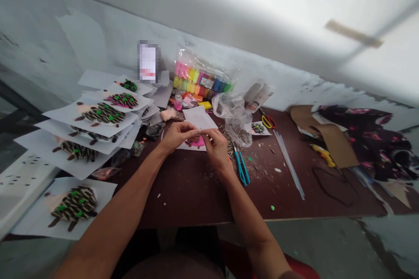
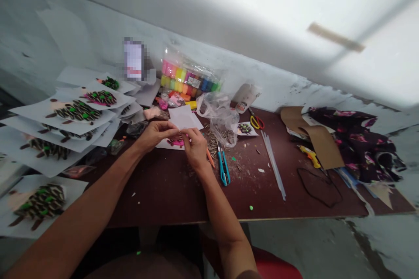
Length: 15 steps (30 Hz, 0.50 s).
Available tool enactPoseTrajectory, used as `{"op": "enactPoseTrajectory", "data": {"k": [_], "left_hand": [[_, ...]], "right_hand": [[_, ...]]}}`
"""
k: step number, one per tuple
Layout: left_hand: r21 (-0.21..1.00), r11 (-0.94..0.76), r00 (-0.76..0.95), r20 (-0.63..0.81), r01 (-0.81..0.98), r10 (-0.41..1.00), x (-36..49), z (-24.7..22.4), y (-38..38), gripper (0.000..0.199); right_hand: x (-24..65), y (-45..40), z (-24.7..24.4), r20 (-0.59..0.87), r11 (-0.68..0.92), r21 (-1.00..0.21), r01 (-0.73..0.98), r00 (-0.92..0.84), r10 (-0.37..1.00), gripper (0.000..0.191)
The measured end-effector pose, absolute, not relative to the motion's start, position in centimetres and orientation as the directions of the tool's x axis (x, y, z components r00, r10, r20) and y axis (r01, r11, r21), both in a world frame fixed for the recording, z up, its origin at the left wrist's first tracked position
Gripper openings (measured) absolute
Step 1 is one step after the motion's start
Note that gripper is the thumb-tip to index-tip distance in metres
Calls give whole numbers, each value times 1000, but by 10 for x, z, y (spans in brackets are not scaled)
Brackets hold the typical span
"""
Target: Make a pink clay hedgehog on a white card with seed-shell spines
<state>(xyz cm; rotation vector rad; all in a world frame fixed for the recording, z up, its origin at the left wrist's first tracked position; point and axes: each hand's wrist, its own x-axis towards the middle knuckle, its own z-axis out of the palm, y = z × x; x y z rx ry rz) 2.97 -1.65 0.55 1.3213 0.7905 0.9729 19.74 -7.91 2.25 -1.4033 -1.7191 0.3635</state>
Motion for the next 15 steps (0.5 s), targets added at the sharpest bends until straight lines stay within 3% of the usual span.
{"op": "enactPoseTrajectory", "data": {"k": [5,10,15], "left_hand": [[956,-253,238,213,150,948,18,-2,-4,13],[843,-327,289,216,427,933,12,-10,0,38],[746,-378,391,171,549,904,12,-13,0,37]], "right_hand": [[204,-81,23,358,249,-652,716,1,934,16],[204,-87,15,330,249,-628,737,-38,943,16],[205,-88,4,267,197,-579,791,-45,963,19]]}}
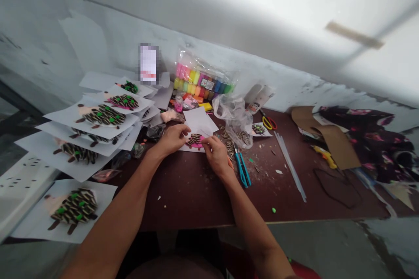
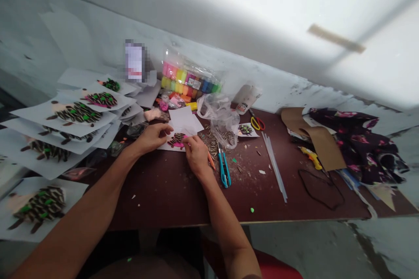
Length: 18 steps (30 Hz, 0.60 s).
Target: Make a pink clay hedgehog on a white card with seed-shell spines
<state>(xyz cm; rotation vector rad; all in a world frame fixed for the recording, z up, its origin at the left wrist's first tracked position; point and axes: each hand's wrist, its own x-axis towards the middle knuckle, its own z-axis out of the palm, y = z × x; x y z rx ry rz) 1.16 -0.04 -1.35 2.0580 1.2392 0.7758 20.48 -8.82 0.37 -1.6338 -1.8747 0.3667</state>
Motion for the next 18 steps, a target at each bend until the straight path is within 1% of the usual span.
{"op": "enactPoseTrajectory", "data": {"k": [3,6,10,15,18], "left_hand": [[704,-393,431,136,591,892,10,-16,1,37],[678,-411,457,123,610,881,9,-18,2,38],[652,-433,476,123,623,871,11,-19,2,34],[574,-500,517,149,649,843,13,-17,0,35],[547,-511,518,159,663,841,14,-15,-2,33]], "right_hand": [[205,-88,0,251,195,-545,815,-64,966,21],[204,-88,-1,245,200,-511,836,-81,966,18],[201,-89,-2,252,197,-458,867,-86,964,13],[199,-88,-1,252,180,-404,897,-80,965,15],[198,-88,0,236,180,-377,909,-94,967,15]]}}
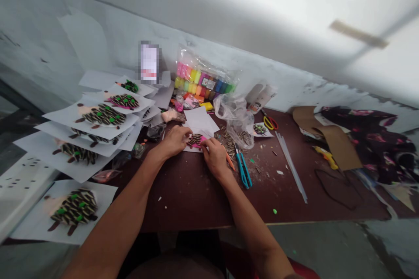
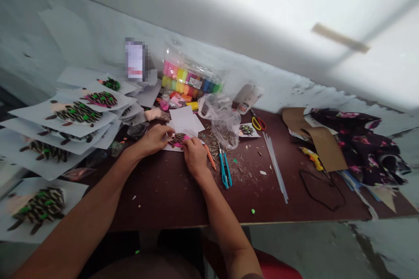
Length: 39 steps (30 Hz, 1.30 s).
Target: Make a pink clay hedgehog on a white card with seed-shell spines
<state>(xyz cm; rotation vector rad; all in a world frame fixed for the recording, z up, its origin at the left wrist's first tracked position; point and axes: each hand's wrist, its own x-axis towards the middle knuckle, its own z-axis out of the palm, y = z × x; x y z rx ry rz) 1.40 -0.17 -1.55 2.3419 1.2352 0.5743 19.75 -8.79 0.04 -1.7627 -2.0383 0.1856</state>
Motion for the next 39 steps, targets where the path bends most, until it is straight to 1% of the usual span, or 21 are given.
{"op": "enactPoseTrajectory", "data": {"k": [7,14,21,26,28,33,36,39], "left_hand": [[492,-503,500,150,710,853,15,-8,-7,34],[430,-487,493,106,760,863,16,-1,-11,36],[424,-472,491,73,773,868,17,5,-14,38],[428,-459,487,49,779,872,17,8,-15,36],[436,-456,488,44,776,872,18,9,-15,35],[451,-471,490,84,758,868,17,6,-14,32],[443,-490,493,118,751,862,16,2,-13,33],[439,-497,493,133,749,860,16,-1,-13,34]], "right_hand": [[193,-86,2,232,174,-332,927,-98,968,14],[192,-84,1,227,186,-280,942,-123,966,14],[187,-83,4,184,173,-166,971,-142,973,18],[181,-82,7,122,142,-64,988,-133,984,20],[180,-82,8,111,137,-48,989,-131,985,21],[181,-81,8,100,133,-95,987,-123,987,21],[184,-83,10,117,122,-175,977,-102,988,19],[192,-85,13,145,71,-261,963,-34,989,17]]}}
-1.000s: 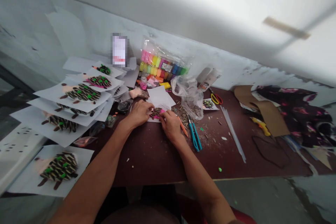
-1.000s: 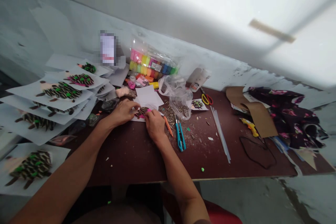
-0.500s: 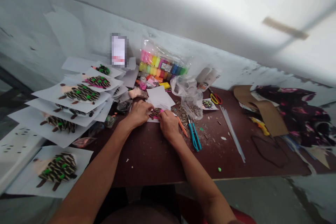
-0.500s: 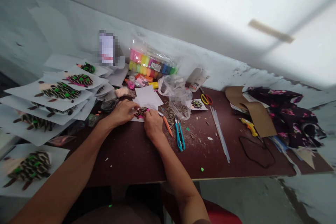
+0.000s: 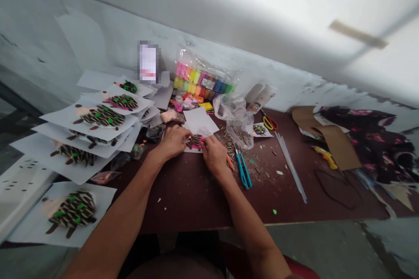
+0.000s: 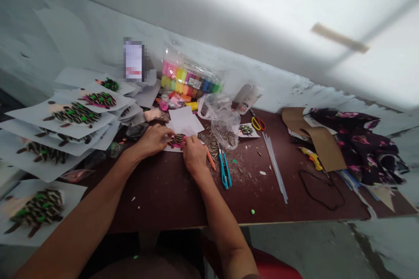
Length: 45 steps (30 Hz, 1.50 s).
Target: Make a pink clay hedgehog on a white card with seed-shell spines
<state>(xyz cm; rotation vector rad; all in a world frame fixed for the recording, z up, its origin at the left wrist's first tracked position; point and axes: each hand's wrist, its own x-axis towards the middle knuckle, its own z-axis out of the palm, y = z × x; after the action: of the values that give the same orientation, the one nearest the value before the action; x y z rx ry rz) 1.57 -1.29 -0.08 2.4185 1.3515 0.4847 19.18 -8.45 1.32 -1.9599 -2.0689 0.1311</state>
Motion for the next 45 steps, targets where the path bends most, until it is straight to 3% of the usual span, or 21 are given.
{"op": "enactPoseTrajectory", "data": {"k": [8,15,20,35,45], "left_hand": [[456,-477,472,135,752,871,17,2,-13,28],[527,-482,446,203,700,871,16,-4,-10,31],[574,-486,394,287,659,873,10,-9,-1,39],[542,-438,356,255,718,899,7,-20,5,39],[540,-440,348,268,718,898,5,-22,7,39]], "right_hand": [[233,-80,22,163,-209,-302,930,267,950,22],[257,-81,20,138,-304,-284,909,353,926,23],[262,-80,15,126,-285,-299,911,334,934,24],[257,-50,13,70,-88,-229,970,106,992,31],[261,-50,16,102,-117,-271,955,149,983,31]]}}
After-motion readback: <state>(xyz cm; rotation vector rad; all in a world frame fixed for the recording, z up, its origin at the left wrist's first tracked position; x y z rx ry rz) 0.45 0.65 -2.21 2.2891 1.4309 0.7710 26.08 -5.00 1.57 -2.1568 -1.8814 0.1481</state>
